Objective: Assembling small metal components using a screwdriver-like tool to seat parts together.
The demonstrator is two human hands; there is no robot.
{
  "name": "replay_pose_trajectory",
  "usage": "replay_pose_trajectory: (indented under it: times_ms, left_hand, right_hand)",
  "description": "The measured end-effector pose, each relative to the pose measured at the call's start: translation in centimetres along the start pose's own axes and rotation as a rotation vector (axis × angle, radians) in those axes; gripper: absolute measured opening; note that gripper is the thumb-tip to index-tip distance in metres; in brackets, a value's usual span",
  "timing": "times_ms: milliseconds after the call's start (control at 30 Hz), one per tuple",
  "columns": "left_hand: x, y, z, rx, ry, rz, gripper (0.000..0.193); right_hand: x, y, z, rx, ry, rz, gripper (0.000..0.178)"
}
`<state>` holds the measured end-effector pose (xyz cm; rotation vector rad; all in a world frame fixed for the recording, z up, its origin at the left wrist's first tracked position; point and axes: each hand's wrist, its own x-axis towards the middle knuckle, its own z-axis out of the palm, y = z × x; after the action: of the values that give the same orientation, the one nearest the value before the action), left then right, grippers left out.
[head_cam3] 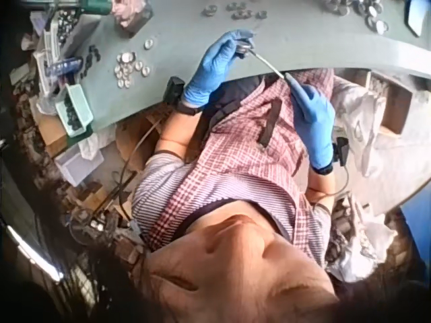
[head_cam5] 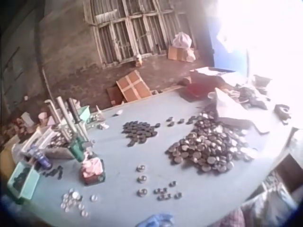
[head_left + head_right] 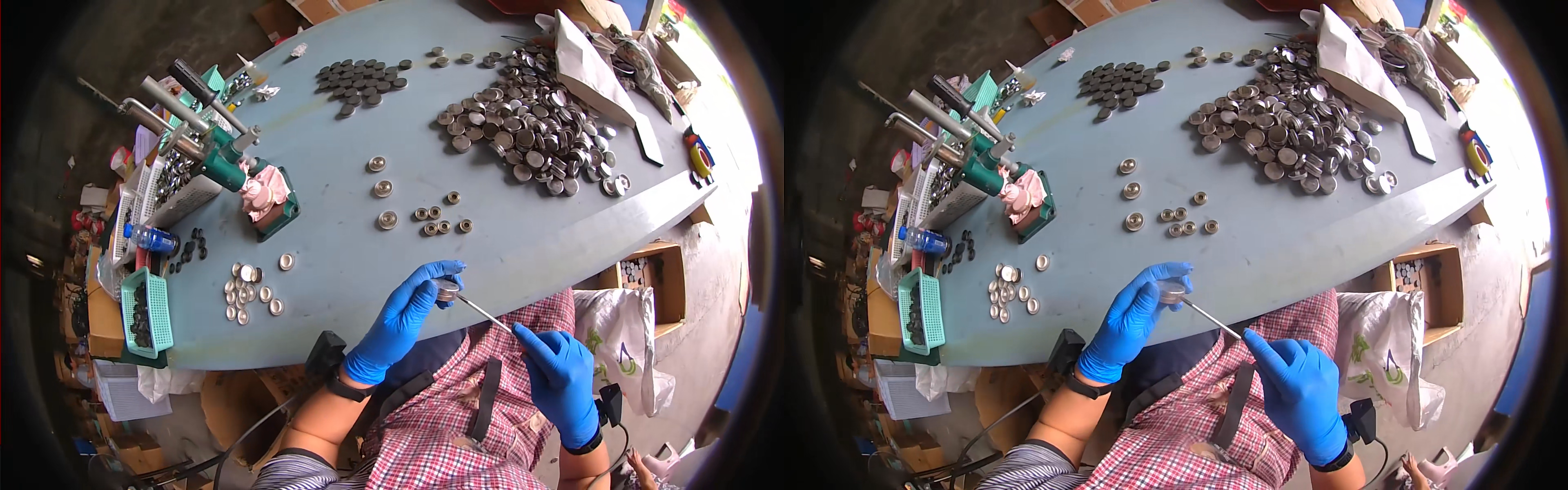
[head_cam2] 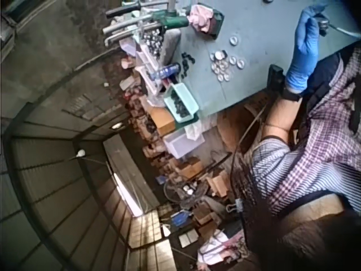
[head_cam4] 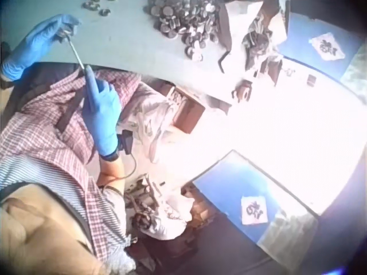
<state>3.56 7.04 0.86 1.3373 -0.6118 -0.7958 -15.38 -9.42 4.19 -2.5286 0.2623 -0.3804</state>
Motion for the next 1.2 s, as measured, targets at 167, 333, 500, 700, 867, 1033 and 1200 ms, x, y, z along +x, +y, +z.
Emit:
replay_pose_trajectory:
  times_ms: [167, 333, 500, 700, 867, 1033, 1200]
  left_hand:
    - [-0.7, 0.3, -0.1, 0.023, -0.014, -0.014, 0.046]
    - [-0.8, 0.8, -0.1, 0.172, -0.018, 0.028, 0.044]
    - [-0.5, 0.4, -0.5, 0.236, -0.024, 0.117, 0.045]
    - [-0.1, -1.7, 0.2, 0.117, 0.143, 0.094, 0.046]
    - [0.7, -2.5, 0.7, -0.106, 0.294, 0.152, 0.042]
    - [1.1, -3.5, 0.9, -0.154, 0.343, 0.152, 0.039]
    - [1.2, -4.0, 1.0, -0.228, 0.371, 0.159, 0.038]
  right_hand:
    - [0.3, 0.0, -0.9, -0.137, -0.078, -0.071, 0.055]
    - [0.4, 0.6, -1.0, -0.096, -0.181, -0.048, 0.058]
    - [0.4, 0.1, 0.0, -0.081, -0.145, -0.057, 0.061]
    - [-0.4, -2.1, 3.8, -0.153, 0.007, 0.002, 0.064]
    - [-0.1, -2.8, 6.3, 0.268, 0.063, 0.195, 0.048]
    - [-0.2, -2.9, 8.7, 0.576, 0.138, 0.264, 0.045]
    - [-0.1, -3.5, 9.8, 0.949, 0.042, 0.532, 0.038]
